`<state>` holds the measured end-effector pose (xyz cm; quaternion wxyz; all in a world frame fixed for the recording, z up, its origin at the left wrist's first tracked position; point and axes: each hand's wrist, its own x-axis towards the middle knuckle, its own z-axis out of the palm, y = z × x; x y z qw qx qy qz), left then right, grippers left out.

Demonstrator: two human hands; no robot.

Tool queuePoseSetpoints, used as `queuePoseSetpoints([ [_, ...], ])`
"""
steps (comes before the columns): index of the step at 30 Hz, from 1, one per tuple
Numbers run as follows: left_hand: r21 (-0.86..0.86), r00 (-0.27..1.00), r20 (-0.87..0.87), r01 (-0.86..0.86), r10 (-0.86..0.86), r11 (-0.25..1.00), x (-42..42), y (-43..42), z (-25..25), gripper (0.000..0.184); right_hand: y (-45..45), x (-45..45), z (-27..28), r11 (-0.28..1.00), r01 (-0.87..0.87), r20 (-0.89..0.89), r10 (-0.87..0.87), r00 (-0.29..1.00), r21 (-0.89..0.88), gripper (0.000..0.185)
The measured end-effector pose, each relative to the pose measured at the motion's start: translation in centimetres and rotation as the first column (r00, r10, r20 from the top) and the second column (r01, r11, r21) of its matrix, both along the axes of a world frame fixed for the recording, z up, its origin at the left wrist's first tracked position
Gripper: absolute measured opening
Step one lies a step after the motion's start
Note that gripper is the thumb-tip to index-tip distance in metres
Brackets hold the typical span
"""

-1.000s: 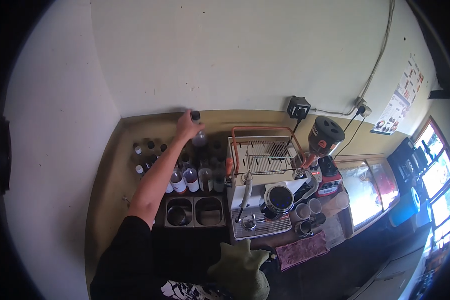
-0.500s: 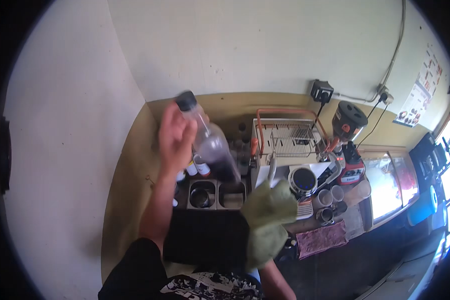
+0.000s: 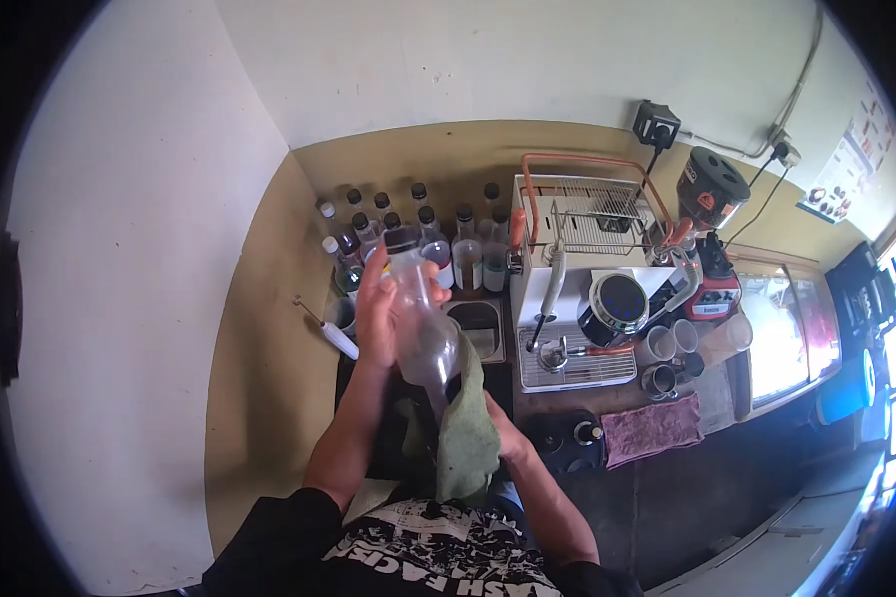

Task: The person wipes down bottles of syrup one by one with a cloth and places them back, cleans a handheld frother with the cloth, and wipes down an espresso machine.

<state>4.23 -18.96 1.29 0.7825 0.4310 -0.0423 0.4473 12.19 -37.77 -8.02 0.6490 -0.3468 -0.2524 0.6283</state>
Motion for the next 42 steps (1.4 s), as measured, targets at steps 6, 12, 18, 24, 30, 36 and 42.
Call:
queuePoseSetpoints([
  [6, 0.076, 0.944, -0.199, -0.252, 0.263, 0.965, 0.0, -3.4, -0.4, 0.051, -1.2, 0.0, 2.7, 0.985, 0.1, 0.345, -0.142, 0.928, 0.138, 0.073],
  [12, 0.302, 0.847, -0.143, -0.455, 0.512, 0.838, -0.4, -8.0, -1.3, 0.054, -0.6, 0.3, 3.6, 0.941, 0.274, 0.882, -0.295, 0.368, 0.2, 0.08],
  [18, 0.375, 0.941, -0.321, 0.022, 0.108, 0.927, -3.2, -7.2, -0.8, 0.033, -0.3, -1.2, 5.6, 0.904, 0.235, 0.911, -0.393, 0.125, 0.358, 0.077],
  [24, 0.271, 0.964, -0.173, 0.245, -0.203, 0.931, -4.3, -5.0, -0.4, 0.025, -1.1, -0.2, 3.3, 0.989, -0.007, 0.626, -0.088, 0.775, 0.147, 0.09],
  [30, 0.155, 0.946, -0.09, 0.323, -0.312, 0.934, -5.3, -3.0, -2.1, 0.029, -2.5, -0.6, -3.5, 0.979, -0.206, 0.253, 0.201, 0.946, -0.007, 0.093],
  [36, 0.216, 0.953, -0.302, 0.045, 0.023, 0.975, -5.2, -5.2, -4.7, 0.026, -0.8, -1.8, 2.2, 0.997, 0.041, 0.717, -0.074, 0.693, 0.063, 0.074],
  [42, 0.283, 0.958, -0.285, 0.059, 0.025, 0.957, -5.9, -5.7, -4.8, 0.028, 0.3, -3.8, 3.1, 0.924, 0.193, 0.815, -0.381, 0.436, 0.329, 0.069],
])
